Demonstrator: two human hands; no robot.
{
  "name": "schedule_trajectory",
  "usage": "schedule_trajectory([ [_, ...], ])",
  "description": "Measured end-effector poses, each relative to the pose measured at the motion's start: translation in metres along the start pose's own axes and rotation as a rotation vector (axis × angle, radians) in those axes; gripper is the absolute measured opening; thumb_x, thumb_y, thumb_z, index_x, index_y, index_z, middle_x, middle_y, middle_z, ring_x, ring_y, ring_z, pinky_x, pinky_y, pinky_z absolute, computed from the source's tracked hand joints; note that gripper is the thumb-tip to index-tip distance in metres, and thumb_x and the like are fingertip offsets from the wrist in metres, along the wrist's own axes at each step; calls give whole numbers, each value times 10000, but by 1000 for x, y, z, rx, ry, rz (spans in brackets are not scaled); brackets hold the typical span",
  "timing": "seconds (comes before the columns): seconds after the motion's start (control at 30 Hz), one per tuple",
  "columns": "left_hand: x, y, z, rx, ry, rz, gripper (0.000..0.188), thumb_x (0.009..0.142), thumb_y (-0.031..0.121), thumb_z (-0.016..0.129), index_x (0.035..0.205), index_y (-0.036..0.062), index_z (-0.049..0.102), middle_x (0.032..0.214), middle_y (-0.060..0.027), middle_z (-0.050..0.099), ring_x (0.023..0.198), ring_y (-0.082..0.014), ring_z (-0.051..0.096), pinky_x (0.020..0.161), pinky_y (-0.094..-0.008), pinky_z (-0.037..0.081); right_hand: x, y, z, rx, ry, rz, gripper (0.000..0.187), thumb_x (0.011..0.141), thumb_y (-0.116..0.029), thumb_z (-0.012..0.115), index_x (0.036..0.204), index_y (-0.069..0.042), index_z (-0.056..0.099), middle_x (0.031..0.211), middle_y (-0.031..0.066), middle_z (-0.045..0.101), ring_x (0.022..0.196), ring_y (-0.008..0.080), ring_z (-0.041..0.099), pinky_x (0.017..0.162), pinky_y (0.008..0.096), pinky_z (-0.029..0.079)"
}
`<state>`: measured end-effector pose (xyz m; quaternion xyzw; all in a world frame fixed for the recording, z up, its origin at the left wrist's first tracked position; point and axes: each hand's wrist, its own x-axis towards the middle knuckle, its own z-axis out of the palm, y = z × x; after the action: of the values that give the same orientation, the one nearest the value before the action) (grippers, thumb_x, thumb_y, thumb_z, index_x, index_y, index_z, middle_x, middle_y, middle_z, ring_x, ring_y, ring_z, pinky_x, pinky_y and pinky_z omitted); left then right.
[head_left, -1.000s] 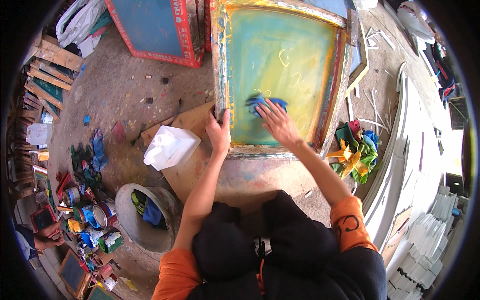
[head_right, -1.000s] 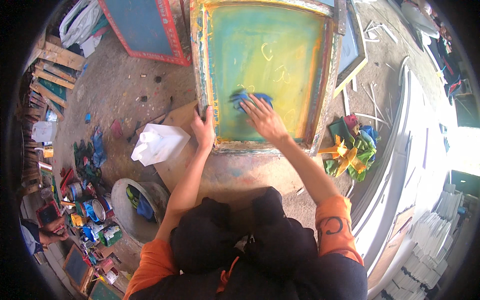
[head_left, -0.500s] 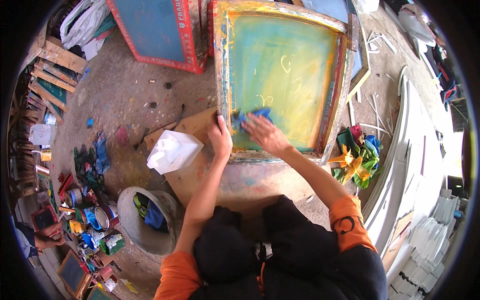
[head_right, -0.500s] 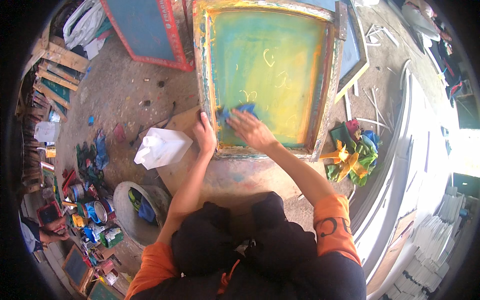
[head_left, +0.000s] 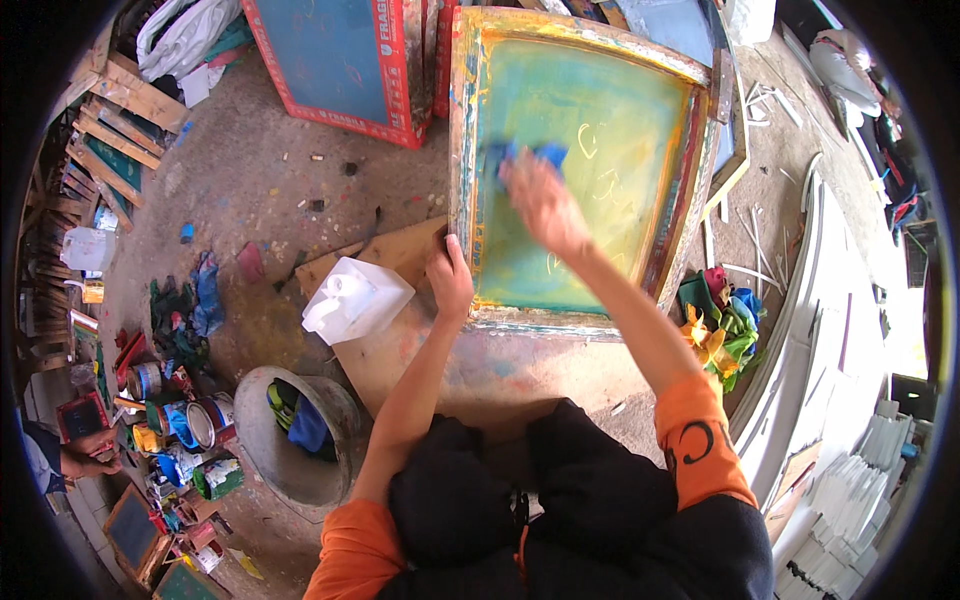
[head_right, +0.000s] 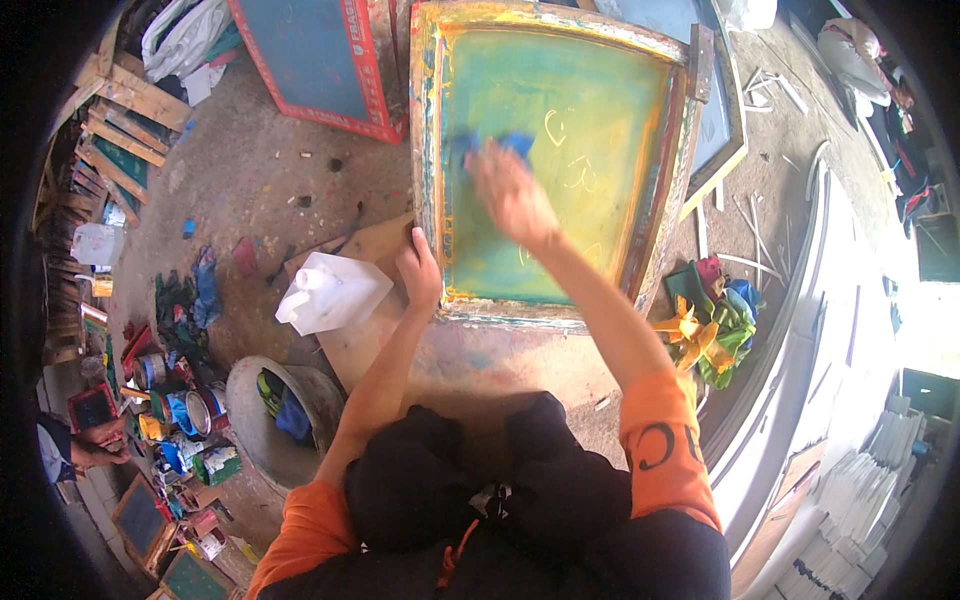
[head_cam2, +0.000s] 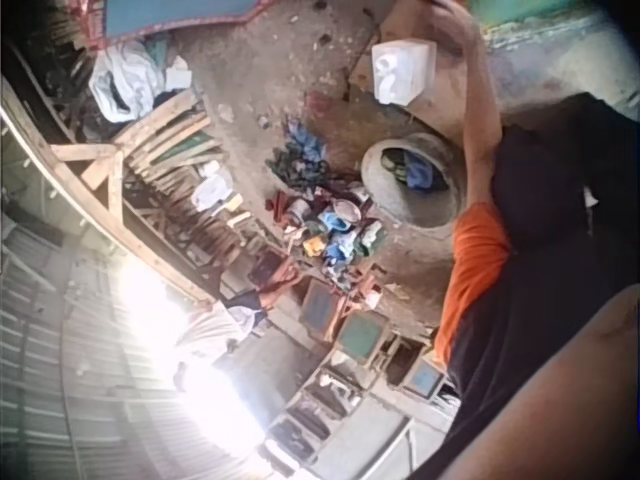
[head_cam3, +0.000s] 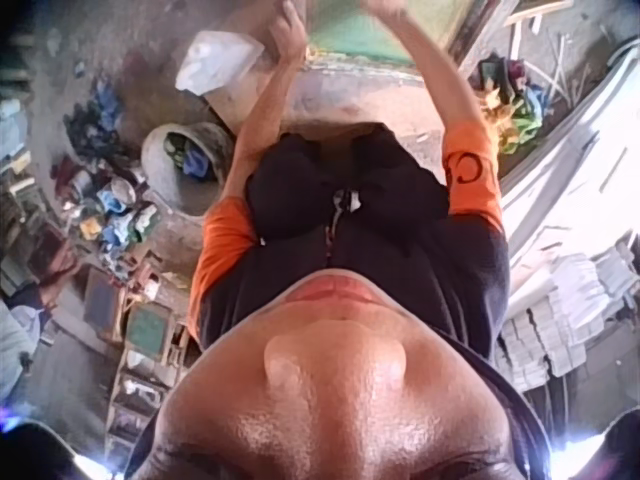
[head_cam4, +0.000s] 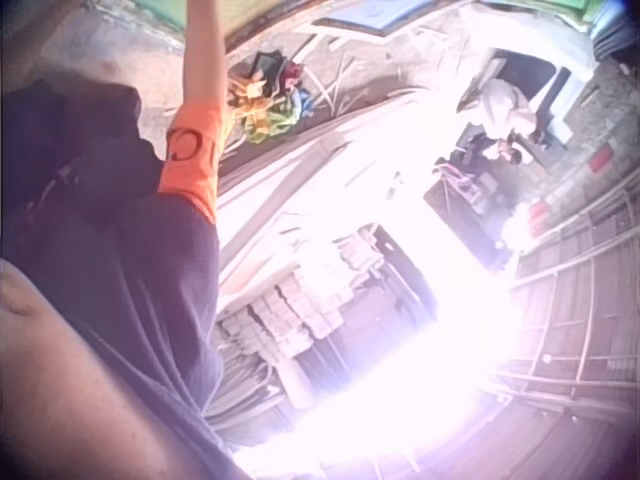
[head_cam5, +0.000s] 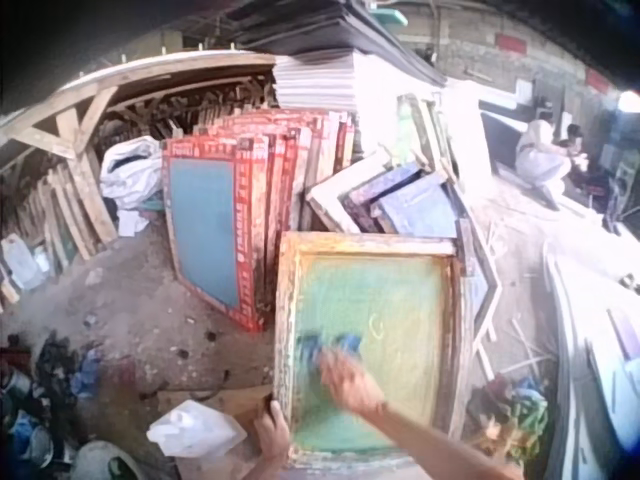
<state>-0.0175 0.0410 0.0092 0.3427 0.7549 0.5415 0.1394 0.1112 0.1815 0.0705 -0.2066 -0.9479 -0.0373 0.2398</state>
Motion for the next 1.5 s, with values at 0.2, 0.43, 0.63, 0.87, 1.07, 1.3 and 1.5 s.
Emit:
schedule_trajectory([
  [0.2,-1,18,-5,45,-95,-71,303,921,234,382,951,-33,522,811,-239,579,726,-393,552,640,-435,420,-61,-18,4,63,-118,-298,397,769,-200,577,1159,-133,546,1262,44,477,1213,158,396,975,336,373],
  [0.43,0,26,1,-76,30,71,348,918,257,395,866,-65,518,711,-236,537,646,-365,519,597,-422,392,44,22,-18,-179,168,178,339,822,-174,511,1148,-93,555,1265,19,475,1246,187,350,1055,460,197],
  [0.63,-1,17,-4,62,-54,-29,290,916,229,393,954,-29,519,804,-234,579,733,-394,552,641,-428,424,-44,-36,-16,-72,-88,0,369,781,-179,544,1143,-108,563,1230,2,501,1253,173,339,1062,484,189],
  [0.87,-1,15,-2,-17,-32,16,304,910,240,402,960,-37,516,808,-211,591,744,-369,567,665,-412,431,29,35,-19,-133,8,-138,381,814,-156,515,1193,-108,513,1247,24,491,1248,174,352,1049,425,255],
  [1.07,16,47,-3,-128,-165,-151,425,871,354,486,1032,-38,500,853,-204,600,778,-308,587,699,-381,433,87,69,-10,-220,388,479,411,867,-200,450,1250,-49,443,1301,90,435,1272,272,304,1053,427,224],
  [1.3,87,86,21,-65,-40,-33,501,819,432,561,960,-47,588,800,-181,631,736,-253,611,685,-356,450,74,37,-10,-41,183,234,389,865,-171,445,1229,-37,460,1307,108,424,1266,242,313,1061,414,205],
  [1.5,84,91,28,-97,22,-6,429,811,374,604,879,-49,587,738,-155,629,664,-239,607,636,-348,453,-12,125,-53,-131,400,774,406,892,-176,369,1274,-47,412,1367,132,336,1276,284,292,1072,427,177],
])
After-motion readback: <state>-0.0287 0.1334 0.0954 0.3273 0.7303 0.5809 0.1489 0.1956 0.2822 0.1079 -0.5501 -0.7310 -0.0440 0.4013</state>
